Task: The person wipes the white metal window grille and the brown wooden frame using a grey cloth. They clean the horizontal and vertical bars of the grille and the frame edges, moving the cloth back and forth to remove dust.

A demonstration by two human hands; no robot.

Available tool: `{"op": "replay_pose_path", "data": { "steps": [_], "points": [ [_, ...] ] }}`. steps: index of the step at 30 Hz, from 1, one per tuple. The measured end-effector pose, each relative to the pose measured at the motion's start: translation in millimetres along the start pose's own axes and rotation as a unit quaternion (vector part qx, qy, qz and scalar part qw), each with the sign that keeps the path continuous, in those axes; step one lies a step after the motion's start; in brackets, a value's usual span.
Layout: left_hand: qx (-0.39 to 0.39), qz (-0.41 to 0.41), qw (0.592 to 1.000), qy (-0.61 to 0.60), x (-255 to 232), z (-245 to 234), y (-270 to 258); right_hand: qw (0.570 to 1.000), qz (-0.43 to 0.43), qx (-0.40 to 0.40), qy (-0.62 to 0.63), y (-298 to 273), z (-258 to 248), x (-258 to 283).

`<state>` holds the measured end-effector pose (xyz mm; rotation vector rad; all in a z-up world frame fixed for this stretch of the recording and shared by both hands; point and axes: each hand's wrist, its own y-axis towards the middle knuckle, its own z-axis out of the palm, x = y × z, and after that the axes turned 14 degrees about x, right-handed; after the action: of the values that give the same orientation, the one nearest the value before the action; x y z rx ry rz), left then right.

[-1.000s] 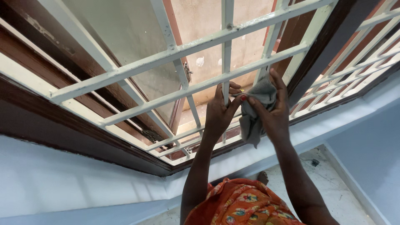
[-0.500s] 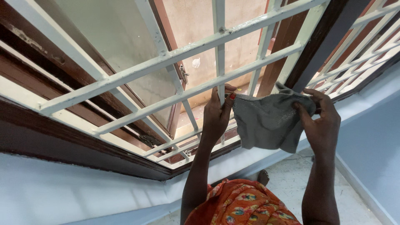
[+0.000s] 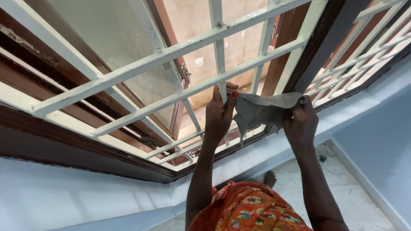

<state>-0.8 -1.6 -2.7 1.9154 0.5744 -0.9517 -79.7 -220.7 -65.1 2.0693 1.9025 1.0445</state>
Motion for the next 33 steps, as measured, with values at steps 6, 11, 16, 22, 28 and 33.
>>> {"op": "replay_pose_path", "data": {
  "steps": [6,11,16,22,28,33],
  "points": [
    [0.023,-0.029,0.996,-0.082,5,-4,0,0.977,-0.051,0.001,0.207,-4,26,39],
    [0.036,-0.024,0.994,-0.099,4,-7,-3,0.99,-0.102,-0.081,0.063,-5,78,51],
    [0.009,-0.013,0.996,-0.093,-2,-3,-2,0.982,-0.078,-0.065,0.16,5,100,40],
    [-0.008,0.015,0.998,-0.065,-9,0,-2,0.97,-0.135,-0.073,0.19,31,81,45],
    [-0.026,-0.029,0.999,0.017,-12,4,-4,0.972,-0.126,-0.07,0.184,46,96,33],
    [-0.038,-0.026,0.998,0.045,-8,8,-4,0.962,-0.103,-0.079,0.239,70,99,25]
  ]
}}
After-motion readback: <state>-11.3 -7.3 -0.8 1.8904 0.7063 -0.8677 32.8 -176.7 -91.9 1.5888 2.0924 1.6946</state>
